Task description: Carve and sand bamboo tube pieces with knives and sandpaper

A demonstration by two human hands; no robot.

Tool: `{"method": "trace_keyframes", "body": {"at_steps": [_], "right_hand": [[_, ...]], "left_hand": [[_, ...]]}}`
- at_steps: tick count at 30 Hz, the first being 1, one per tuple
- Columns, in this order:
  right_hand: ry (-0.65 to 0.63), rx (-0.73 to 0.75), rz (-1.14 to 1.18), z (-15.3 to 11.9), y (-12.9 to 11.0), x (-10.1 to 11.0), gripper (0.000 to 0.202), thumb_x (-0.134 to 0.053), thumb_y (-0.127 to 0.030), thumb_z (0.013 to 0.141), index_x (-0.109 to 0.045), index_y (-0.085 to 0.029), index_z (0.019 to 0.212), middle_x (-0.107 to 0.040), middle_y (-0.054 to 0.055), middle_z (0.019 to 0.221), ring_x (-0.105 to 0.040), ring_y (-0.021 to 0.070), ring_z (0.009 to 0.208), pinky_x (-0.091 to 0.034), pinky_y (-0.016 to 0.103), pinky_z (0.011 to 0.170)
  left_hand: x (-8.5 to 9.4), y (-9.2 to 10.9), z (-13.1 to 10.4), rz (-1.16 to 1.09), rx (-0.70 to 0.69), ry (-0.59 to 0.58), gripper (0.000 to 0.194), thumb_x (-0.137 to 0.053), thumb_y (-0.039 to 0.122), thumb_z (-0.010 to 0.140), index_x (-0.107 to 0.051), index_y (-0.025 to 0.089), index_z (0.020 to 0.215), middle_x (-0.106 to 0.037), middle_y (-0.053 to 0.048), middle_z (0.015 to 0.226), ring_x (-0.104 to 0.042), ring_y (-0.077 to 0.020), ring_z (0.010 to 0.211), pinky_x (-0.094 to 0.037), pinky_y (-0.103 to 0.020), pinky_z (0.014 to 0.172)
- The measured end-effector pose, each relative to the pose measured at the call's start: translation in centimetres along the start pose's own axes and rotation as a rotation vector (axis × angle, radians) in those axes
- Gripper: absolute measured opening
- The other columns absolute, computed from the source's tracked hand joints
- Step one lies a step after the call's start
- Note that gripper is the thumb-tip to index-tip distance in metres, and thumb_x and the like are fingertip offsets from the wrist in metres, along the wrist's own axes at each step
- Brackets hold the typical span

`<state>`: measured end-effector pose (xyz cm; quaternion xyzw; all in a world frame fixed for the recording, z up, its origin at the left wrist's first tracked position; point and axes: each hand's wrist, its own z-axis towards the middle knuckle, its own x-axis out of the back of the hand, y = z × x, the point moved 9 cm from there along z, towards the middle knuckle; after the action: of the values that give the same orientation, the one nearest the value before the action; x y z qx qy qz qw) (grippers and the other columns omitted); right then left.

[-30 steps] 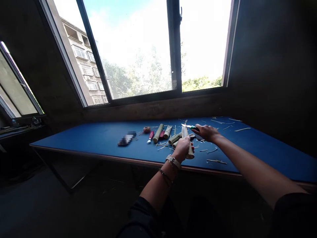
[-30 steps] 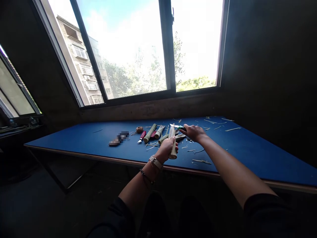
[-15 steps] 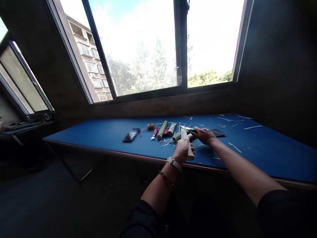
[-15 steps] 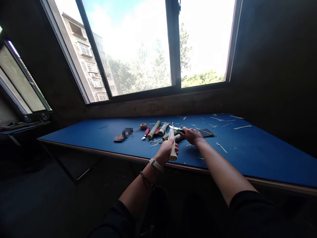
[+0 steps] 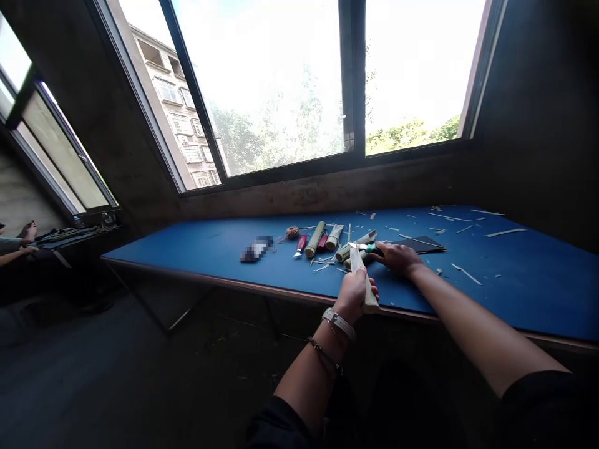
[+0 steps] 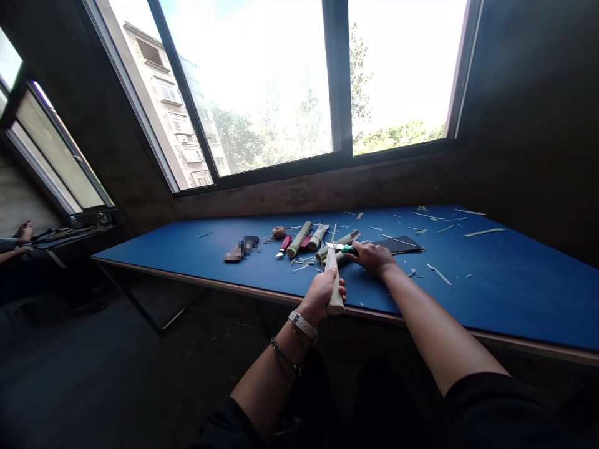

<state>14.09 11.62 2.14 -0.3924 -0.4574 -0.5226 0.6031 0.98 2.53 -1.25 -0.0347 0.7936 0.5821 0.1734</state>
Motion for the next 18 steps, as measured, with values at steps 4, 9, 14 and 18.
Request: {"method": "trace_keyframes", "body": {"at_steps": [4, 9, 14, 18], "right_hand": [[-0.036, 0.071, 0.015, 0.1, -0.6, -0.5, 0.054, -0.027, -0.061, 0.086, -0.054, -0.022, 0.112, -0.067, 0.014, 0.099, -0.064, 0.0312, 0.087, -0.043, 0.036, 0.066], [-0.015, 0.083, 0.062, -0.1, -1.2, -0.4, 0.055, -0.025, -0.061, 0.086, -0.056, -0.019, 0.103, -0.065, 0.013, 0.104, -0.063, 0.0294, 0.088, -0.043, 0.034, 0.066], [0.037, 0.036, 0.105, 0.1, -1.4, 0.1, 0.061, -0.02, -0.063, 0.085, -0.054, -0.019, 0.111, -0.062, 0.014, 0.107, -0.061, 0.0298, 0.092, -0.042, 0.034, 0.066], [0.011, -0.052, 0.113, 0.3, -0.7, -0.3, 0.07, -0.017, -0.071, 0.08, -0.053, -0.022, 0.117, -0.065, 0.016, 0.1, -0.062, 0.0336, 0.085, -0.042, 0.038, 0.063]], "left_hand": [[1.2, -0.5, -0.5, 0.017, -0.003, 0.011, 0.024, -0.035, 0.03, 0.092, -0.042, 0.014, 0.075, -0.045, 0.002, 0.063, -0.041, -0.0043, 0.041, -0.038, -0.019, 0.04], [1.9, -0.5, -0.5, 0.044, -0.001, 0.019, 0.022, -0.038, 0.03, 0.091, -0.043, 0.014, 0.077, -0.046, 0.002, 0.063, -0.043, -0.0054, 0.041, -0.04, -0.02, 0.04], [1.7, 0.6, 0.3, 0.043, 0.003, -0.001, 0.019, -0.041, 0.03, 0.09, -0.043, 0.014, 0.08, -0.049, 0.002, 0.062, -0.045, -0.0063, 0.041, -0.042, -0.021, 0.042], [1.7, 1.2, 1.0, 0.026, 0.029, -0.026, 0.019, -0.039, 0.028, 0.091, -0.043, 0.014, 0.079, -0.048, 0.001, 0.062, -0.044, -0.0056, 0.041, -0.042, -0.02, 0.041]]}}
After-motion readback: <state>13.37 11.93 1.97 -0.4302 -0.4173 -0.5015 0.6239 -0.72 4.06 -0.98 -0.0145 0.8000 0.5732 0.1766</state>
